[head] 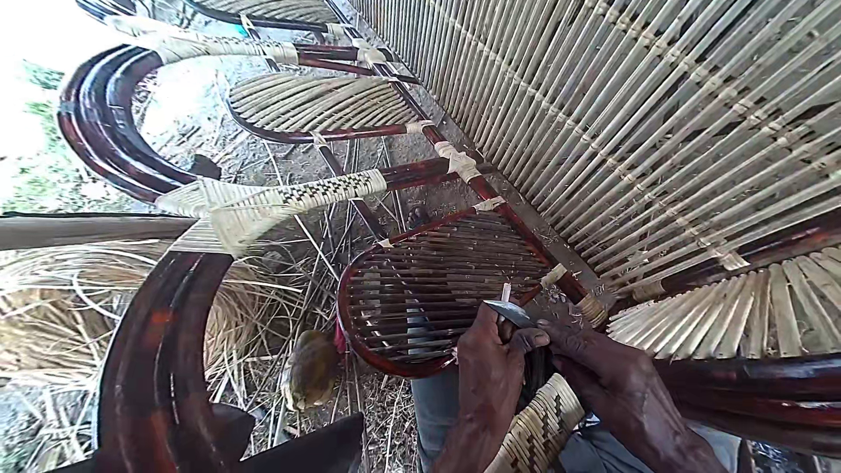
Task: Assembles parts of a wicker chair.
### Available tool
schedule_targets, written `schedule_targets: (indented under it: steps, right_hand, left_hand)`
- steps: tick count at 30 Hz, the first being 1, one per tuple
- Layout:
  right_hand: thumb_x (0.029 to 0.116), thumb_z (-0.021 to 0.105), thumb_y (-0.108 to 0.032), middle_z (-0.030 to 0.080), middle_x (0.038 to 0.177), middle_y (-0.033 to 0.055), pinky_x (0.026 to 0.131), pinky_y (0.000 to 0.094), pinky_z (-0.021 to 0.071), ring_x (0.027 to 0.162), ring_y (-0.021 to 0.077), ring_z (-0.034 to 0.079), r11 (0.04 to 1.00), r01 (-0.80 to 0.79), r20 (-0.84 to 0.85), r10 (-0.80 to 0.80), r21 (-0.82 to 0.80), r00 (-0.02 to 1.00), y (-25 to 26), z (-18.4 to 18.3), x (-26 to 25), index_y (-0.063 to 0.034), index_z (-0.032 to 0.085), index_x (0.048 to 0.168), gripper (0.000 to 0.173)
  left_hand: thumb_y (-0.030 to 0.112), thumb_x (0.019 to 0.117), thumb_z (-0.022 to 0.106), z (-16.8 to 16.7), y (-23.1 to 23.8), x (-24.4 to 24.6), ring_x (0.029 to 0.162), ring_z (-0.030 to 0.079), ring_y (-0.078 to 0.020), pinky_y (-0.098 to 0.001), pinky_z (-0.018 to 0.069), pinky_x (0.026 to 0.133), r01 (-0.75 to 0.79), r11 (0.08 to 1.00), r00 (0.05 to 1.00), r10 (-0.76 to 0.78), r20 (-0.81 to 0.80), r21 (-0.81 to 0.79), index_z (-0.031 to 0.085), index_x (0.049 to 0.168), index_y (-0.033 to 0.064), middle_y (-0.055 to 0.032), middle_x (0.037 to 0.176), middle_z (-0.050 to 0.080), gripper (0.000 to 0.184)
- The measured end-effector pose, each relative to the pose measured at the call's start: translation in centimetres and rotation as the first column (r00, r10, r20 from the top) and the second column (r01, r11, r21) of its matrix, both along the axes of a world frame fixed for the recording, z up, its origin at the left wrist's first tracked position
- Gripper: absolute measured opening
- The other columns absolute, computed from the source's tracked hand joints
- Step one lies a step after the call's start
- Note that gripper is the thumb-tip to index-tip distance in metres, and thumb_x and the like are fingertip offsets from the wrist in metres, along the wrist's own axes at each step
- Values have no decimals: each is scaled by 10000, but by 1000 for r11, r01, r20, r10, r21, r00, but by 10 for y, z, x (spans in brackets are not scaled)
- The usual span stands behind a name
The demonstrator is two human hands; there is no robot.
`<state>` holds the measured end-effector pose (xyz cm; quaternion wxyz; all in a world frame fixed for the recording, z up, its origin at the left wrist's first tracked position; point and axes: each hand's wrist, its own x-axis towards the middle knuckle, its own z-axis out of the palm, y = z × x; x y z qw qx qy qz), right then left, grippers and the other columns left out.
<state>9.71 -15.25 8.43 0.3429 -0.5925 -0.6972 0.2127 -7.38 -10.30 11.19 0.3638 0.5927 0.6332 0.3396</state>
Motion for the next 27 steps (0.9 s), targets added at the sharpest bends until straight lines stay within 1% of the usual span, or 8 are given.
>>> schedule_targets:
  steps: [4, 10, 13, 16, 19, 21, 23, 27]
  right_hand:
    - [988, 573, -314, 693, 818, -38, 550, 293, 544, 657, 80, 653, 995, 103, 45, -104, 12, 994, -1, -14, -13, -317, 746, 1267, 328]
    - [977, 565, -317, 700, 795, -4, 564, 352, 563, 640, 139, 665, 972, 228, 43, -226, -52, 973, 3, -30, -35, -241, 745, 1285, 365]
    - [1009, 608, -213, 703, 790, 43, 563, 410, 541, 590, 171, 618, 907, 324, -121, -366, -267, 923, 17, -15, -42, -182, 656, 1402, 397]
    - [1025, 596, -263, 712, 854, 20, 535, 383, 562, 573, 140, 620, 887, 182, -295, -325, -424, 898, 11, -15, -29, -242, 623, 1431, 407]
    - [992, 609, -263, 747, 949, 5, 545, 343, 583, 621, 98, 650, 929, 198, -265, -285, -312, 921, -31, -15, 3, -190, 636, 1415, 430]
    - [995, 609, -167, 740, 994, 107, 601, 396, 603, 680, 175, 680, 937, 147, -211, -221, -316, 952, -69, 1, 22, -63, 603, 1426, 443]
    - [995, 627, -137, 738, 991, 208, 697, 454, 607, 761, 276, 715, 934, 127, -135, -181, -334, 974, -111, 8, 37, 49, 614, 1360, 410]
    - [1036, 569, -221, 685, 996, 244, 756, 478, 586, 818, 297, 689, 811, 394, -32, -450, -432, 892, -224, -33, 65, 116, 531, 1355, 465]
  left_hand:
    - [350, 828, 848, -10, 6, 4, 537, 489, -67, -257, 437, 512, -8, 1000, 992, 7, -125, -9, 620, 934, 123, 53, 639, 511, 339]
    - [301, 851, 847, -17, 17, 8, 559, 508, -162, -365, 465, 554, -45, 993, 967, 16, -253, -110, 621, 962, 69, -18, 656, 528, 343]
    - [462, 925, 747, -23, 9, 20, 553, 554, -230, -455, 498, 545, -140, 988, 961, 120, -250, -64, 638, 929, 45, -61, 639, 562, 431]
    - [518, 922, 726, -11, 14, 19, 643, 609, -257, -493, 530, 632, -101, 970, 962, 39, -271, -219, 675, 994, 55, -85, 705, 614, 471]
    - [383, 972, 717, -1, 24, 2, 598, 559, -188, -405, 493, 580, -65, 942, 994, 31, -108, -329, 687, 1045, 91, -46, 711, 602, 302]
    - [225, 1032, 626, -2, 24, -9, 549, 490, -137, -304, 433, 527, 2, 923, 984, 67, 167, -386, 677, 1101, 81, -30, 707, 554, 168]
    - [71, 1051, 471, -2, 23, -14, 584, 527, -116, -255, 476, 559, 125, 903, 892, 78, 444, -411, 656, 1213, 25, -38, 741, 566, 250]
    - [126, 1102, 396, -7, 14, -20, 594, 578, -142, -261, 512, 511, 213, 843, 875, 61, 481, -494, 566, 1430, 113, -75, 835, 627, 370]
